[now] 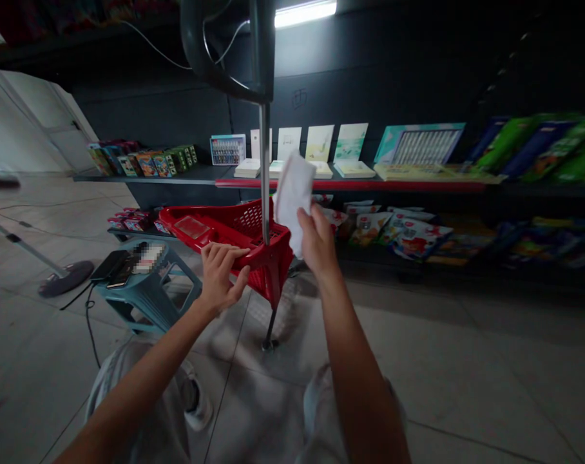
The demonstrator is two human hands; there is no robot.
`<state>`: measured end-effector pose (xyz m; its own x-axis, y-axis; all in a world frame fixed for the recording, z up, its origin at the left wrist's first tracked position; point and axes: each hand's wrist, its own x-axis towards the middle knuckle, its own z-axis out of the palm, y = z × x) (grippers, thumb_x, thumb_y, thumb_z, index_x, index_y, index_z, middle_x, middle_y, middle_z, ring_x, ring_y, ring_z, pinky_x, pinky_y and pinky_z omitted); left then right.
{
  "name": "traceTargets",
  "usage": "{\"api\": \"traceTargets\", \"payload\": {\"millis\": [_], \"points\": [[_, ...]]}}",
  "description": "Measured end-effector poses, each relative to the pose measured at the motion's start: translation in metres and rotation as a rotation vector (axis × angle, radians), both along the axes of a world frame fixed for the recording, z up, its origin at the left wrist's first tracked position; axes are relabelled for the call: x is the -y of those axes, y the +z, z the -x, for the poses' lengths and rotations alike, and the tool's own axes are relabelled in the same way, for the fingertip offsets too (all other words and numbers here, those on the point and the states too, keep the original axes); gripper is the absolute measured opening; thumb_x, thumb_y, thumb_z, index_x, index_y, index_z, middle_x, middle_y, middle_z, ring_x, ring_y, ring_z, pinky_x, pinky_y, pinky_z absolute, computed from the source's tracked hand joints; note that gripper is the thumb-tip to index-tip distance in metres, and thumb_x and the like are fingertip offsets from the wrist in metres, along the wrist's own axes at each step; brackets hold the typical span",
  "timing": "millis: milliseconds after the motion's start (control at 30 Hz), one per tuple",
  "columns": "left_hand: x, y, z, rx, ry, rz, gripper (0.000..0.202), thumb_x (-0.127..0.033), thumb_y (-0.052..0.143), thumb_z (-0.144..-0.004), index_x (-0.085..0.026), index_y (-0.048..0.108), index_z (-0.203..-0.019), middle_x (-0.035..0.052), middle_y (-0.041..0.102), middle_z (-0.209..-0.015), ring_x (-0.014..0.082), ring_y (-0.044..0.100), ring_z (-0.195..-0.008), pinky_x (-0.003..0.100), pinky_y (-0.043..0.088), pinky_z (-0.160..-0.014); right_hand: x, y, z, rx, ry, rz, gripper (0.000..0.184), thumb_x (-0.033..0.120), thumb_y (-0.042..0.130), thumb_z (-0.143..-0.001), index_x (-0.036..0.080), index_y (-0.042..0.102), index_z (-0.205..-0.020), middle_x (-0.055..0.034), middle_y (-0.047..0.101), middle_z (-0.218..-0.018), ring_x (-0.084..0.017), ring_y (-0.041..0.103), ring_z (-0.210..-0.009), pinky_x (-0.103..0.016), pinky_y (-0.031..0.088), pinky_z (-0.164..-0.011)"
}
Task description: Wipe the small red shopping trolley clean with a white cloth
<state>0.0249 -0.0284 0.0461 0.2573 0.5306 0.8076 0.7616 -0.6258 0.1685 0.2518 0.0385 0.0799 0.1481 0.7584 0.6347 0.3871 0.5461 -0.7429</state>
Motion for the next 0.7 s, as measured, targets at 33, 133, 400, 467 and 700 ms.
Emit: {"api": "traceTargets", "payload": {"millis": [33,133,400,467,700], "points": [[-0.001,0.001,0.002,0.005,-0.003,-0.004,0.027,-0.037,0.054,-0.095,-0.023,0.066,-0.113,0.0071,0.072,-0.105,0.0249,0.061,-0.103,0.049,0.037,-0.105,0.008,0.006,0.016,0.041,0.070,-0.055,0.048,0.047,0.040,-0.103,0.022,0.060,-0.139,-0.0096,0.070,-0.128,-0.027,0.065,-0.120,-0.038,0.055,-0.097],[-0.007,0.002,0.008,0.029,0.011,-0.016,0.024,-0.036,0.052,-0.097,-0.023,0.067,-0.110,0.0069,0.071,-0.102,0.0245,0.060,-0.101,0.048,0.038,-0.103,0.027,0.015,0.049,0.128,0.166,-0.171,0.051,0.047,0.031,-0.107,0.027,0.047,-0.151,-0.0090,0.059,-0.148,-0.026,0.052,-0.140,-0.043,0.045,-0.115],[-0.026,-0.010,0.023,0.198,0.117,-0.105,0.024,-0.033,0.045,-0.099,-0.023,0.066,-0.099,0.0075,0.067,-0.102,0.0255,0.057,-0.109,0.054,0.035,-0.115,0.019,-0.009,0.074,0.144,0.223,-0.184,0.047,0.046,0.042,-0.106,0.021,0.043,-0.146,-0.0150,0.058,-0.146,-0.024,0.057,-0.135,-0.042,0.047,-0.114],[-0.028,-0.013,0.024,0.223,0.169,-0.095,0.026,-0.032,0.041,-0.100,-0.024,0.066,-0.099,0.0077,0.067,-0.105,0.0253,0.057,-0.113,0.056,0.031,-0.119,0.014,-0.022,0.084,0.151,0.203,-0.159,0.047,0.046,0.045,-0.105,0.019,0.041,-0.144,-0.0169,0.061,-0.142,-0.025,0.062,-0.129,-0.042,0.051,-0.109],[-0.030,-0.018,0.035,0.222,0.215,-0.104,0.030,-0.031,0.037,-0.104,-0.023,0.065,-0.106,0.0098,0.065,-0.116,0.0237,0.056,-0.124,0.055,0.027,-0.124,0.001,-0.051,0.103,0.279,0.093,-0.097,0.044,0.039,0.039,-0.107,0.016,0.047,-0.143,-0.0190,0.066,-0.135,-0.029,0.064,-0.125,-0.042,0.052,-0.105]]}}
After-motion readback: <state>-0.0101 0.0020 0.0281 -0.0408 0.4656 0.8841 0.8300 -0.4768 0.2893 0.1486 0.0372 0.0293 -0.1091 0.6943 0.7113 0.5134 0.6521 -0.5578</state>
